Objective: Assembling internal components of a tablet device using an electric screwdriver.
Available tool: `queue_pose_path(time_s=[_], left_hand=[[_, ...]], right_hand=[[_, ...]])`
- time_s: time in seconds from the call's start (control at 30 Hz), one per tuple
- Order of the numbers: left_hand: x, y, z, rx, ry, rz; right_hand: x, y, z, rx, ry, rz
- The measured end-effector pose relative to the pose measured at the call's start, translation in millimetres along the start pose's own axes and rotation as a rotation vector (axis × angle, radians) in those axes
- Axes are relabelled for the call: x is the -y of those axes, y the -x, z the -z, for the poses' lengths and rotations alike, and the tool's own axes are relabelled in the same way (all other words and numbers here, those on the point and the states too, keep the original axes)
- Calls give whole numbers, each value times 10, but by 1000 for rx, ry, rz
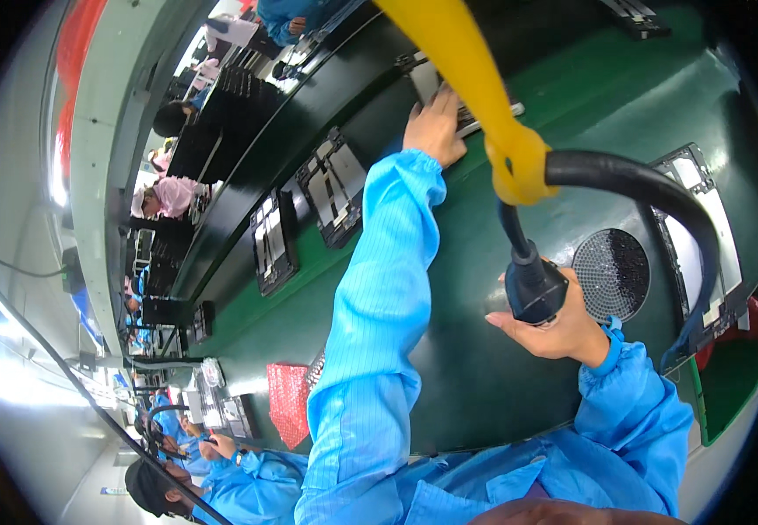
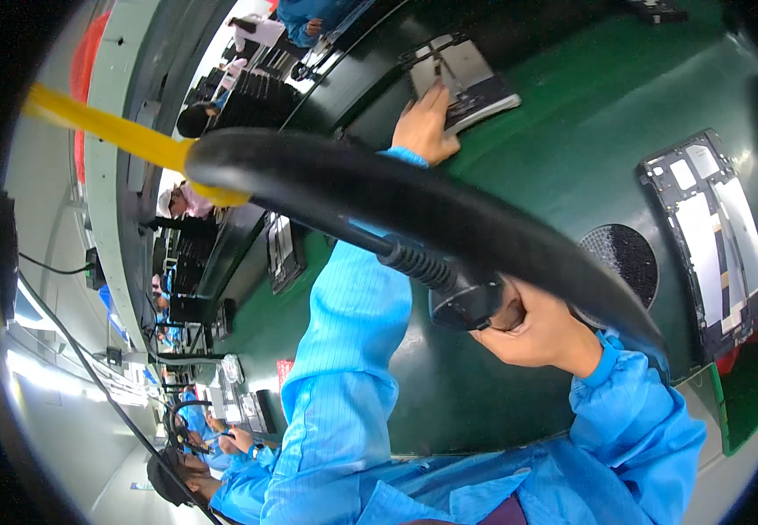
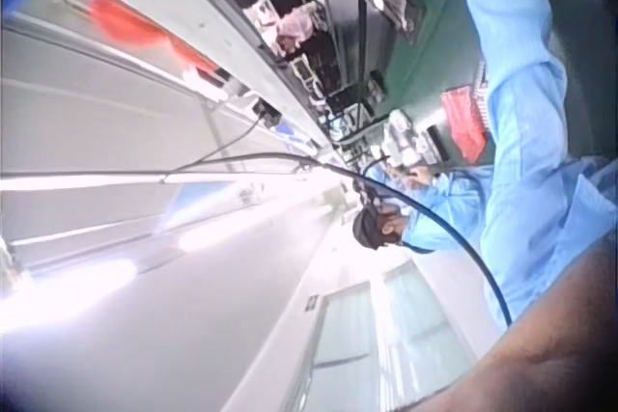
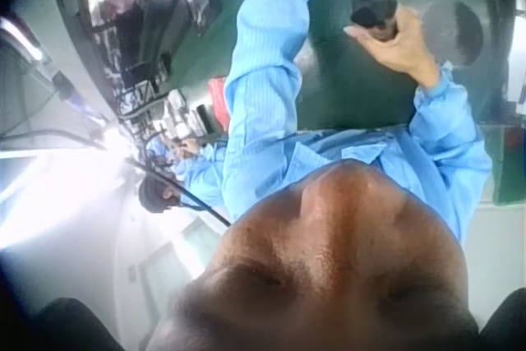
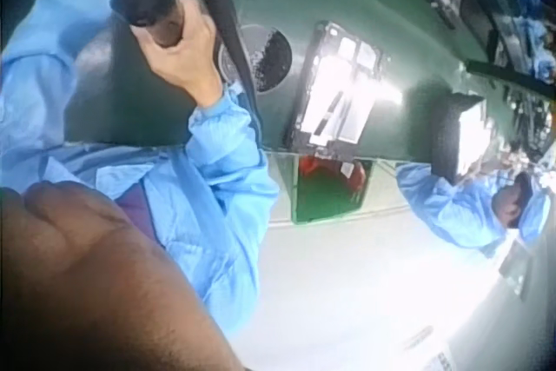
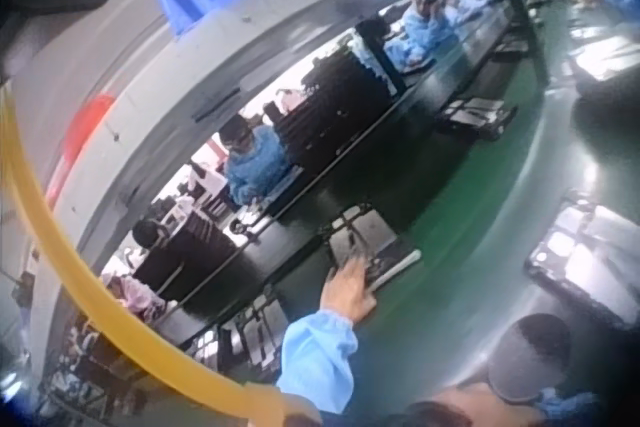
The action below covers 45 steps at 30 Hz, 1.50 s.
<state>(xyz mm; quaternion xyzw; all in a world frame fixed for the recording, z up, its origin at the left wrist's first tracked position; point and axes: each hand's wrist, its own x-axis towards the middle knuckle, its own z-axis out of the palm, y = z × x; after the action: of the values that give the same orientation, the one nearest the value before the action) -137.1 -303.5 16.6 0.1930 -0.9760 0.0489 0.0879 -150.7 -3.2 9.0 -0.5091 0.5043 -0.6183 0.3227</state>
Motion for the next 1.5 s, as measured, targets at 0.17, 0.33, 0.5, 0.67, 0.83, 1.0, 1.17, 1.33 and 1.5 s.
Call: queue_pose_path(time_s=[0.17,0.33,0.5,0.67,0.83,1.0,1.17,1.33,1.5], left_hand=[[127,232,-135,-177,-128,270],[-113,844,114,-306,-71,134],[-701,1833,337,-192,-37,9],[-1225,2506,439,-196,152,31],[-1661,2967,489,-172,229,60],[-2003,3214,396,-218,488,77],[-2073,3227,350,-229,500,118],[-2080,3243,328,-195,464,81],[-2018,3122,407,-247,562,55]], right_hand=[[30,-193,22,-85,-76,123],[80,-180,78,-5,-175,115],[66,-142,83,5,-73,88],[36,-99,165,-114,-108,101],[333,-217,536,-360,-66,164],[196,-204,562,-371,76,180],[150,-156,360,-272,59,195],[281,-144,203,-225,-70,199],[181,-154,542,-350,44,326]])
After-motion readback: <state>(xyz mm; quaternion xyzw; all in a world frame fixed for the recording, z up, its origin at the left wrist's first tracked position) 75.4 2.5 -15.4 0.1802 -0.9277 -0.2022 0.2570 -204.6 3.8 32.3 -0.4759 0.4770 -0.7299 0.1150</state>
